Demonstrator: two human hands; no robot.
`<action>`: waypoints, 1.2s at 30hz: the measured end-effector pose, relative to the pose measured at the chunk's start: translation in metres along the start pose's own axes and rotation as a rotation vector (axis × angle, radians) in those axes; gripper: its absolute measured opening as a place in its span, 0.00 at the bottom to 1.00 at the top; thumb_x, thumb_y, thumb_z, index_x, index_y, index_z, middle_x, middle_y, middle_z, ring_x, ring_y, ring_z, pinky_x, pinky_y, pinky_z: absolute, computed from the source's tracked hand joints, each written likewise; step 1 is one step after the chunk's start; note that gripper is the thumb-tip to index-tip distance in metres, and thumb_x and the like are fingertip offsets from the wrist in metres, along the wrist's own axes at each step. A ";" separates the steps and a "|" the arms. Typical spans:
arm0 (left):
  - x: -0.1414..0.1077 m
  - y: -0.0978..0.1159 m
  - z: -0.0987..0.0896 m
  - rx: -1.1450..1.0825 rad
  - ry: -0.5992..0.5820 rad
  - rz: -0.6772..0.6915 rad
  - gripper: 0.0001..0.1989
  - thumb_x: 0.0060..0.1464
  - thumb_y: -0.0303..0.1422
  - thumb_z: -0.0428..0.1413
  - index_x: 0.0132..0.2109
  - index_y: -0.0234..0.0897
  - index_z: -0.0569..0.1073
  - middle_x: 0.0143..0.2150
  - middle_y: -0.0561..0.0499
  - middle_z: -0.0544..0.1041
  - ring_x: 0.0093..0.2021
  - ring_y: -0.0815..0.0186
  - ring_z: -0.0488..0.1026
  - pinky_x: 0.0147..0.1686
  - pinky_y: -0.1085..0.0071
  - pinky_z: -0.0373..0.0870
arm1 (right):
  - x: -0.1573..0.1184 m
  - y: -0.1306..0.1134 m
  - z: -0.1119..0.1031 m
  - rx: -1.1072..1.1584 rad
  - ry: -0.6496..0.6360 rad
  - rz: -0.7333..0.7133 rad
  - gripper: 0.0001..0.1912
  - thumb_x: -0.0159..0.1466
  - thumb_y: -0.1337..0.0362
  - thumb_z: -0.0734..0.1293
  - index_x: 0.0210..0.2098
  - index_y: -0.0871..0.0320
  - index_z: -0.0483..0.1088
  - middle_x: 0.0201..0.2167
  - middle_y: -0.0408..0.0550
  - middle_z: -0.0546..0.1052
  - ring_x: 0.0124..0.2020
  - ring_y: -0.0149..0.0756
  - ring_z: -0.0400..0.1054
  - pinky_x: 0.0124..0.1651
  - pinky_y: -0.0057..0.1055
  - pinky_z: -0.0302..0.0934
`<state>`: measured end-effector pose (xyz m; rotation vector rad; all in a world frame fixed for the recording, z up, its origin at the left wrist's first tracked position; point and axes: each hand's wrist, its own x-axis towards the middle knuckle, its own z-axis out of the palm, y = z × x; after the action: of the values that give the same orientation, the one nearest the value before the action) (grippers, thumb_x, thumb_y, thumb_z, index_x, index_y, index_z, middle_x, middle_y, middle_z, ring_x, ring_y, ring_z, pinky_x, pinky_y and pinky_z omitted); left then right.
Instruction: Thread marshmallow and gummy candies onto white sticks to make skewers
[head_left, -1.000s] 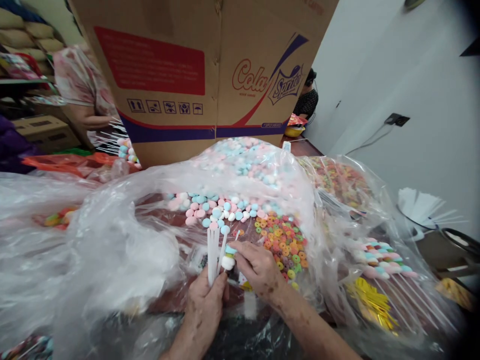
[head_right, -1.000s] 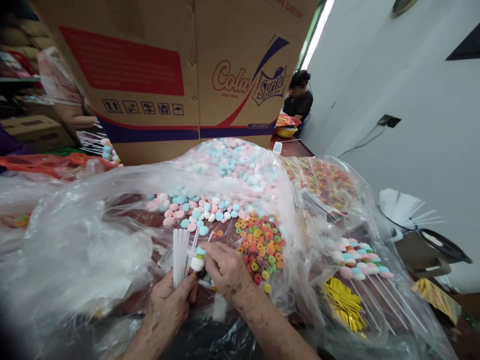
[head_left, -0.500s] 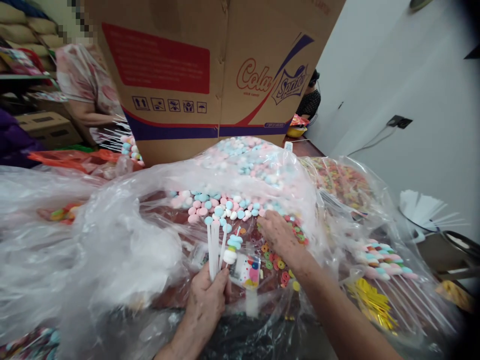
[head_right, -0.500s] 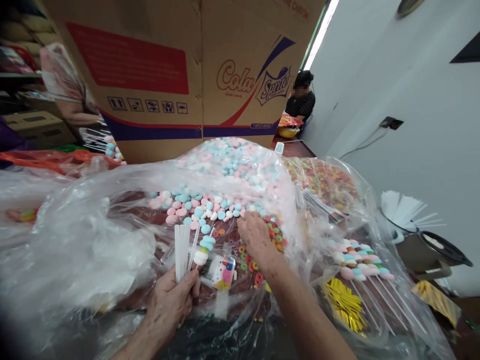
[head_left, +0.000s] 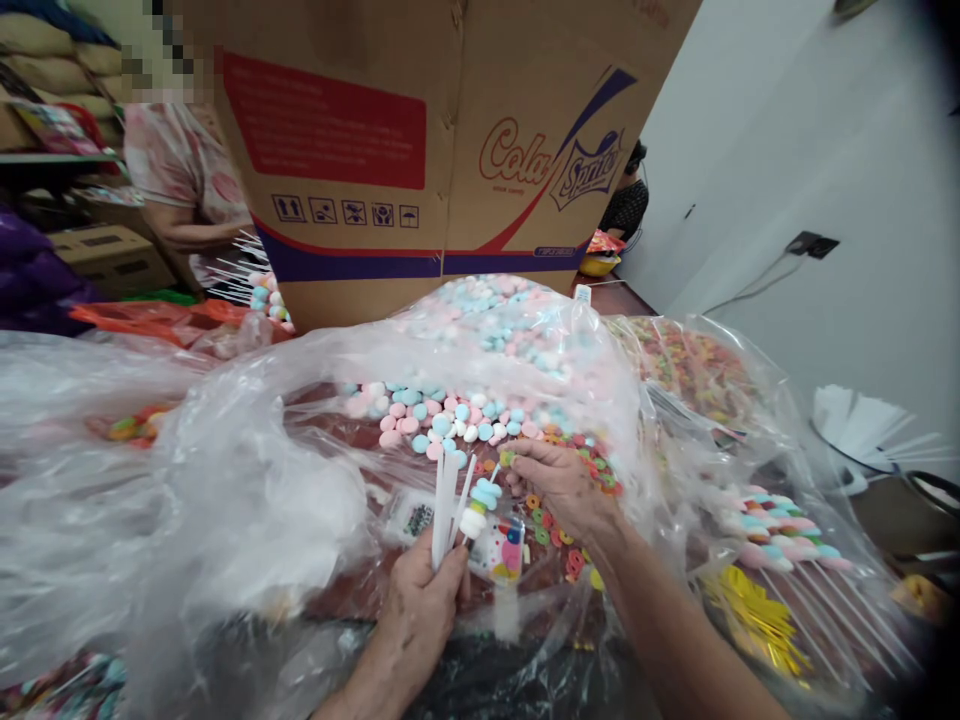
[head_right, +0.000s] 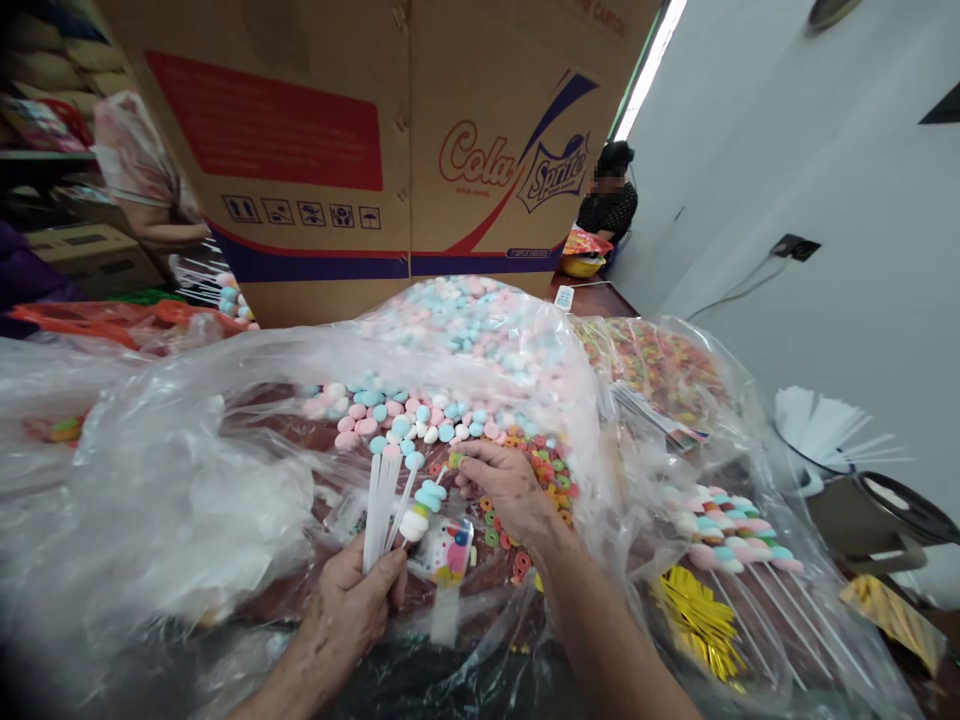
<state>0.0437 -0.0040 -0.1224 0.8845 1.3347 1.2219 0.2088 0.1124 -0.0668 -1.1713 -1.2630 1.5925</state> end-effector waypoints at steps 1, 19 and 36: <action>0.000 0.001 0.000 0.022 -0.003 0.005 0.10 0.54 0.39 0.55 0.30 0.38 0.70 0.15 0.59 0.66 0.17 0.71 0.58 0.18 0.75 0.54 | 0.000 0.000 0.001 0.039 0.002 0.011 0.19 0.50 0.56 0.75 0.39 0.58 0.78 0.21 0.41 0.75 0.23 0.30 0.65 0.30 0.29 0.59; -0.002 0.012 -0.002 0.121 0.001 0.004 0.11 0.53 0.39 0.55 0.27 0.39 0.71 0.16 0.57 0.68 0.18 0.68 0.60 0.20 0.73 0.55 | -0.002 -0.003 0.007 -0.042 0.010 -0.067 0.14 0.49 0.60 0.77 0.34 0.57 0.77 0.27 0.40 0.78 0.25 0.30 0.68 0.30 0.28 0.63; -0.002 0.016 -0.001 0.170 -0.011 0.022 0.11 0.54 0.38 0.54 0.25 0.39 0.70 0.15 0.58 0.65 0.18 0.68 0.60 0.20 0.73 0.53 | -0.010 0.005 0.007 -0.037 0.024 -0.130 0.10 0.52 0.60 0.73 0.33 0.55 0.79 0.29 0.44 0.80 0.31 0.35 0.72 0.35 0.32 0.67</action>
<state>0.0411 -0.0033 -0.1069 1.0265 1.4396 1.1302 0.2052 0.0998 -0.0691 -1.1042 -1.3309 1.4621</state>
